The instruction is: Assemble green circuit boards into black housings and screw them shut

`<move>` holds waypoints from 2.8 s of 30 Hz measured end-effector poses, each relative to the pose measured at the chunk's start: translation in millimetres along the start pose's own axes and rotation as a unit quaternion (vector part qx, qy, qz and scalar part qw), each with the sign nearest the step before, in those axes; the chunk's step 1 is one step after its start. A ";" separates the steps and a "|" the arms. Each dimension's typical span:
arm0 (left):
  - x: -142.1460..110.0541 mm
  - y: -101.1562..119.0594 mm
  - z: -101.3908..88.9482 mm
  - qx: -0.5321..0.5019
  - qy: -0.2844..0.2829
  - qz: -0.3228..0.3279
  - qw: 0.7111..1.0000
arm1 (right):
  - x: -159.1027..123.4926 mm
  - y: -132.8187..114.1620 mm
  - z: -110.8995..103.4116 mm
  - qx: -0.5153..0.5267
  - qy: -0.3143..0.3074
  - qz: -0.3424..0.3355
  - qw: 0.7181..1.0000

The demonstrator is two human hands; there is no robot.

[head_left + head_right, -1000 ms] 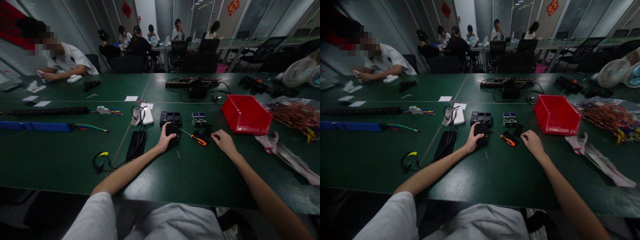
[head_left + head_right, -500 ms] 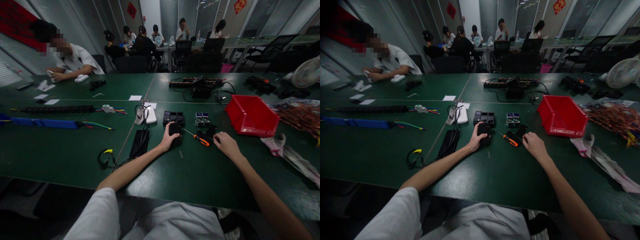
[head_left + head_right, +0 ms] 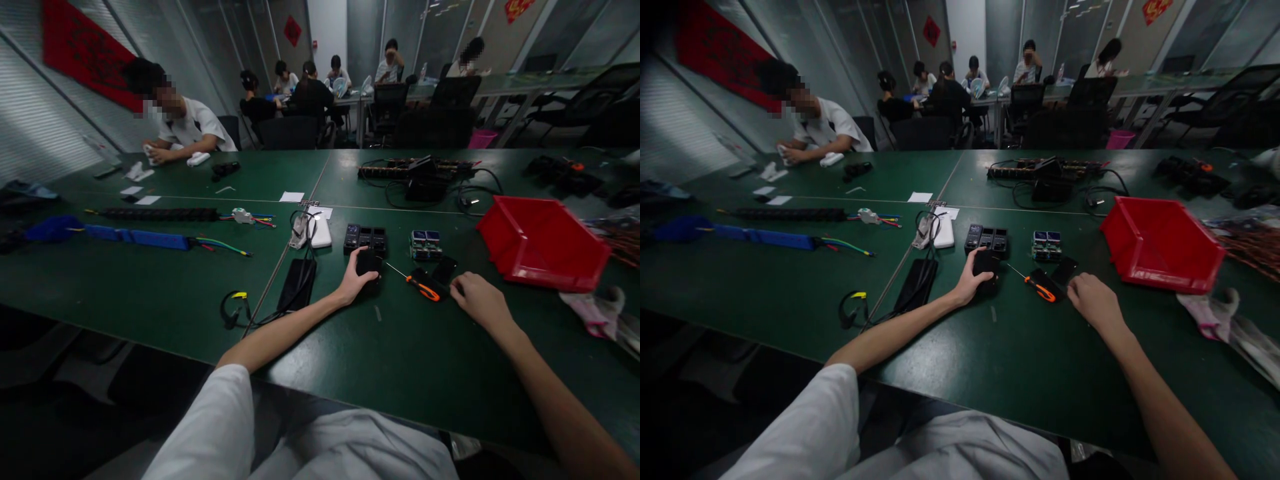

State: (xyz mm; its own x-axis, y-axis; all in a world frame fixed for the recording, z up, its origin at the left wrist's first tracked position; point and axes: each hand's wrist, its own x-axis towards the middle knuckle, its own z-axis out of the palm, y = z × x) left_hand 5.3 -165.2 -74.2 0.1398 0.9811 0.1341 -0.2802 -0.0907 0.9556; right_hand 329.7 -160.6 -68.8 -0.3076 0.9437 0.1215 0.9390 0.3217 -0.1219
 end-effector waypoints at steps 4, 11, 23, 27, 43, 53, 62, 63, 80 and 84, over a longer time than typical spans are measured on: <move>-1.0 0.6 0.4 0.014 -0.004 0.006 1.000 | 0.9 -2.7 -3.0 0.026 0.007 0.019 0.999; -1.9 -0.1 0.8 0.026 -0.002 0.019 0.999 | -3.4 -31.6 -14.2 0.189 0.128 0.047 0.972; -2.7 -1.1 -0.1 0.113 0.006 0.064 0.992 | 32.8 -144.0 -4.6 0.499 0.145 -0.016 0.854; -1.0 -2.1 -1.0 0.143 -0.002 0.080 0.986 | 53.9 -158.7 9.1 0.596 0.162 0.005 0.786; -1.7 -2.9 1.6 0.169 -0.014 0.078 0.982 | 53.6 -154.1 38.6 0.702 0.137 0.060 0.696; -2.7 -4.1 2.6 0.192 0.001 0.081 0.978 | 52.3 -154.6 38.0 0.689 0.135 0.043 0.711; -3.6 -3.6 3.2 0.207 0.004 0.098 0.973 | 52.9 -153.7 42.1 0.692 0.137 0.042 0.707; -3.7 -3.8 3.1 0.208 0.004 0.097 0.973 | 52.8 -153.7 42.1 0.692 0.137 0.041 0.707; -3.7 -4.5 3.4 0.207 0.011 0.087 0.974 | 50.5 -155.8 35.9 0.677 0.139 0.051 0.721; -3.7 -3.4 2.3 0.203 0.008 0.081 0.976 | 51.4 -155.5 37.1 0.677 0.139 0.050 0.721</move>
State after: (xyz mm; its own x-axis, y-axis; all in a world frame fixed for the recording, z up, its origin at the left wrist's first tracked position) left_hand 7.9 -168.9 -77.4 0.1095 0.9504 0.2910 0.1030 -0.3020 0.9477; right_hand 162.1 -159.3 -80.2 -0.0290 0.9760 0.2157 -0.1155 0.2111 -0.9706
